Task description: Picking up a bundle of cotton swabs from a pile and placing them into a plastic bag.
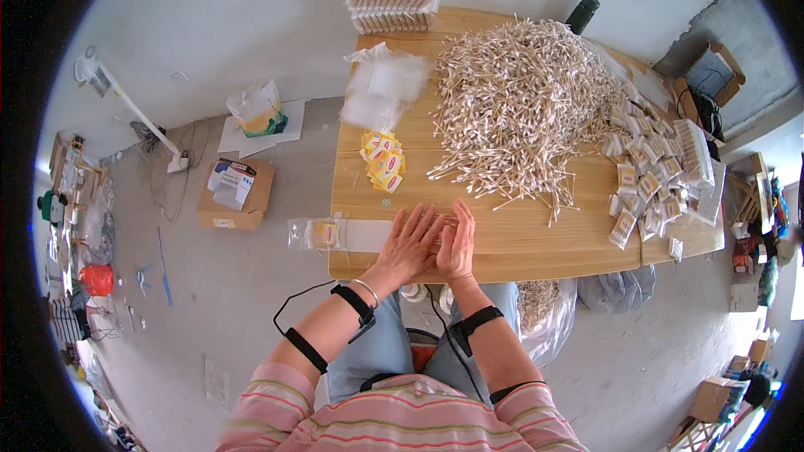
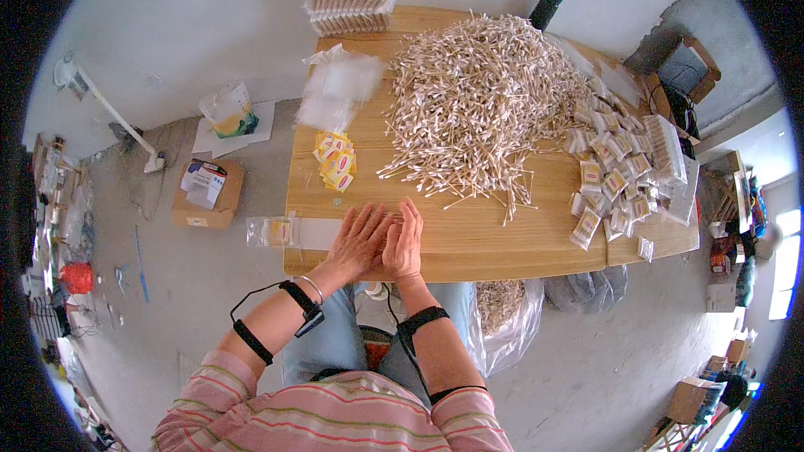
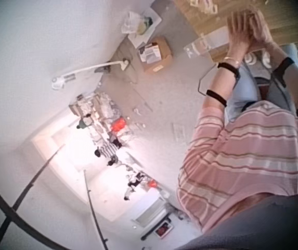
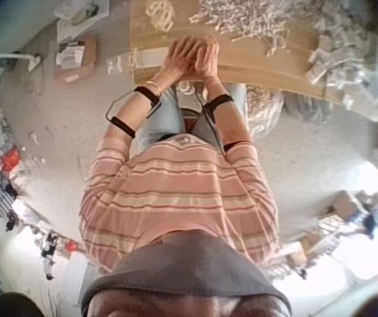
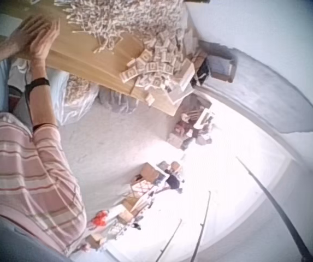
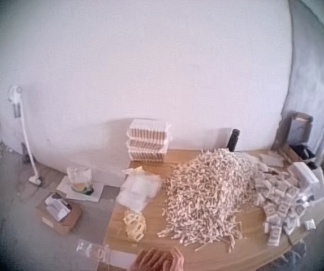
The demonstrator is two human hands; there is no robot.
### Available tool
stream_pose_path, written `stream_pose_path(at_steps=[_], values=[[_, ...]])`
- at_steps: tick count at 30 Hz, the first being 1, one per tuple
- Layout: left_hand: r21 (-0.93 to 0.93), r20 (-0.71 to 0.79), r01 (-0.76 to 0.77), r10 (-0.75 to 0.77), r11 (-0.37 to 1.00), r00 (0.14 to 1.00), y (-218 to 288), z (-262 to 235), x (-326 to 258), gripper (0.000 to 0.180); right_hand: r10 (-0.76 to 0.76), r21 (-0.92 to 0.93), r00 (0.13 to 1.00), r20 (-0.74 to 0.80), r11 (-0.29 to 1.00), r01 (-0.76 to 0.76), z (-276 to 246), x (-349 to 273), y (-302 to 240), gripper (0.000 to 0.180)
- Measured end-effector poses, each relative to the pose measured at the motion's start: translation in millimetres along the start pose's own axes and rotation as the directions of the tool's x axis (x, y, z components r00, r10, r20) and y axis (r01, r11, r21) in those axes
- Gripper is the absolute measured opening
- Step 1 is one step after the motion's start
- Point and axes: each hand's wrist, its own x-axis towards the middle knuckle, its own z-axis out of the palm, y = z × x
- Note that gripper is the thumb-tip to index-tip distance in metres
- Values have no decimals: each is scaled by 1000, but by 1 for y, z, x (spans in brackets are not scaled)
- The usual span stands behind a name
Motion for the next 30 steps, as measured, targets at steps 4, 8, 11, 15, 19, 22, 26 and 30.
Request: stream_pose_path(at_steps=[4, 8, 11, 15, 19, 22, 26, 30], values=[[-423, -15, 254, -287, 870, 958, 2, -14, -3, 70, 18, 1, 1000, 10, 1000, -18, -4, 1, 0, 44], [-481, -242, 114, -256, 869, 936, -9, -6, -21, 62, -73, -343, 956, 285, 923, 173, -8, -4, -18, 52], [-605, -167, 211, -382, 768, 909, -9, -2, -21, 55, -29, -516, 855, 518, 787, 339, -9, -10, -19, 61], [-561, -244, 207, -399, 802, 884, -9, -1, -17, 51, 103, -579, 808, 580, 750, 320, -7, 5, -17, 76], [-599, -230, 221, -430, 770, 873, -8, 1, -18, 51, 131, -649, 836, 533, 697, 305, -2, 22, -14, 79], [-584, -216, 233, -426, 778, 879, -10, 3, -18, 52, 152, -631, 818, 555, 717, 295, -3, 20, -16, 80], [-535, -256, 216, -401, 816, 879, -8, 2, -19, 52, 108, -589, 806, 582, 739, 327, -10, 4, -20, 82], [-544, -265, 197, -390, 816, 882, -8, -1, -13, 53, 56, -589, 847, 529, 742, 319, -13, 3, -19, 82]])
